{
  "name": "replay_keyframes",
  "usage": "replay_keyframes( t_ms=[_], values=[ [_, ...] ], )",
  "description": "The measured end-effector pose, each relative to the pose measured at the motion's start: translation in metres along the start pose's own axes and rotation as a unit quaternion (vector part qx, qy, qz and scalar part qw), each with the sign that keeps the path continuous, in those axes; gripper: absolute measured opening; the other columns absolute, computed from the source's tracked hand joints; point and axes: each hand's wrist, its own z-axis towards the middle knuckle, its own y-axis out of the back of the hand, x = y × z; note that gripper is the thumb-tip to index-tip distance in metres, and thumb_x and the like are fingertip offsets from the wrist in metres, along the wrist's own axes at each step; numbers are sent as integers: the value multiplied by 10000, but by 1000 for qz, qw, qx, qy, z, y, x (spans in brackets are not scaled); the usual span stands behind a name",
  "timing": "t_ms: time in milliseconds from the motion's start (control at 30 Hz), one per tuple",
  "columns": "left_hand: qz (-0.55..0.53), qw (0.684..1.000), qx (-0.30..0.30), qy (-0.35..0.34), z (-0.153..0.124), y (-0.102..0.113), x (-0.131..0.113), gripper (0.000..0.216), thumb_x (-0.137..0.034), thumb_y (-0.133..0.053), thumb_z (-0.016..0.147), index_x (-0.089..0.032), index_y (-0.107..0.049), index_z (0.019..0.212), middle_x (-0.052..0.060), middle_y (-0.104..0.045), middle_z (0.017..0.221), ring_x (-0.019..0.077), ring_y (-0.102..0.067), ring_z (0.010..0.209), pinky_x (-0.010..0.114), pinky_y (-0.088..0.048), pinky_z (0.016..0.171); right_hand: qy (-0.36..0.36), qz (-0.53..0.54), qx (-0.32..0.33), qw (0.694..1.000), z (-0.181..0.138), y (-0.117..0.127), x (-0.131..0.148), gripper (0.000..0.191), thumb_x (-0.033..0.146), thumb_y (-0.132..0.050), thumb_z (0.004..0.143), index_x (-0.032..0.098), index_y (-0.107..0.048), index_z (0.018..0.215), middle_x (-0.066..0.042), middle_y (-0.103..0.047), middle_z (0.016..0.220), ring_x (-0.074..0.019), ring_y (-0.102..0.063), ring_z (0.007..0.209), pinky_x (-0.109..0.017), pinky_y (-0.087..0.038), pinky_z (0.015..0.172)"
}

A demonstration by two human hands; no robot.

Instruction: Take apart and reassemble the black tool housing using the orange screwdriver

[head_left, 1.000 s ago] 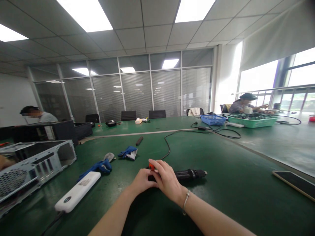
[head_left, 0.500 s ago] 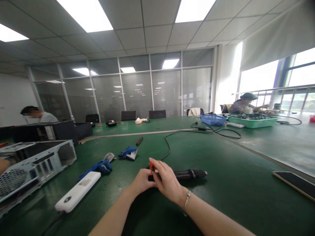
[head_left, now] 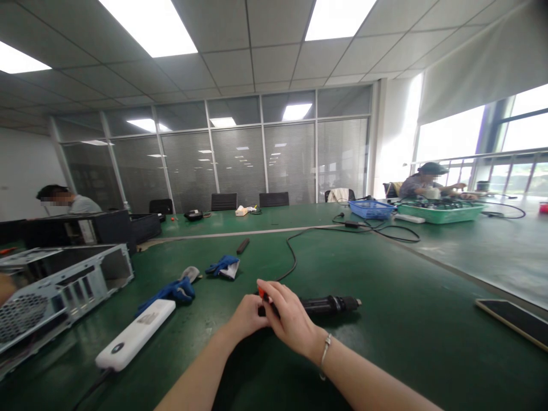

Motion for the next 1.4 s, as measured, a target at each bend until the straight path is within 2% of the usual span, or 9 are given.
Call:
replay_keyframes(
  t_ms=[167, 367, 533, 633, 800, 933, 1033, 1233, 1400],
  values=[
    [-27, 999, 10, -17, 0, 1, -4, 75, -144, -707, 676, -122, -739, 740, 4, -710, 723, 168, -622, 692, 207, -427, 639, -27, -29, -29, 999, 0, -1, -4, 453, 155, -504, 904, 260, -432, 1340, -96, -595, 1075, -232, -586, 947, -409, -540, 815],
    [0, 1000, 5, -2, 0, -1, 1, 71, -140, -660, 693, -98, -713, 674, 4, -665, 635, 151, -584, 618, 200, -391, 565, -6, 1, 8, 1000, 0, 0, 1, 518, 103, -423, 910, 243, -356, 1404, -108, -570, 1165, -217, -574, 1002, -385, -528, 863],
    [6, 1000, 4, -3, 1, -2, 3, 62, -157, -678, 690, -111, -718, 697, -4, -676, 666, 158, -597, 657, 202, -412, 608, -19, -30, -21, 999, 0, -2, -3, 454, 178, -524, 901, 252, -437, 1339, -93, -586, 1092, -220, -581, 954, -386, -532, 822],
    [-1, 1000, 14, -7, 1, 0, 0, 49, -157, -697, 675, -119, -720, 697, -2, -691, 691, 161, -609, 671, 207, -419, 625, -24, -29, -17, 999, 1, -1, -4, 430, 151, -483, 917, 264, -446, 1330, -84, -591, 1056, -209, -586, 929, -361, -537, 789],
    [10, 1000, 2, 12, 0, 0, 2, 90, -162, -667, 691, -106, -722, 736, 25, -707, 717, 178, -615, 681, 210, -424, 601, -10, -14, 13, 1000, 1, 0, 3, 504, 103, -426, 917, 243, -364, 1396, -102, -579, 1144, -215, -565, 984, -382, -516, 853],
    [3, 1000, -4, -3, 0, -2, 4, 82, -165, -670, 690, -100, -720, 695, 21, -696, 679, 171, -612, 651, 208, -417, 593, -4, -41, -14, 999, 0, -2, -1, 479, 141, -511, 895, 242, -418, 1354, -95, -599, 1097, -230, -560, 964, -412, -505, 848],
    [-16, 1000, 6, -16, 0, -1, 1, 63, -149, -683, 680, -116, -729, 709, 8, -702, 700, 160, -612, 660, 204, -421, 615, -14, -45, -24, 999, 0, -2, -5, 452, 148, -504, 905, 253, -432, 1338, -88, -610, 1072, -227, -566, 938, -405, -512, 824],
    [7, 1000, -5, -7, 1, -2, 5, 115, -135, -640, 706, -98, -678, 604, -8, -622, 575, 129, -540, 555, 200, -357, 524, -3, 4, 0, 1000, 1, 0, 3, 560, 70, -433, 879, 207, -315, 1409, -109, -570, 1194, -216, -539, 1064, -408, -475, 936],
    [8, 1000, -12, -17, 1, -5, 8, 67, -136, -653, 705, -108, -707, 676, 1, -673, 652, 153, -592, 632, 208, -399, 590, -26, -29, -15, 999, 1, -1, 0, 492, 158, -542, 873, 240, -422, 1342, -103, -572, 1147, -236, -548, 1007, -424, -495, 872]
  ],
)
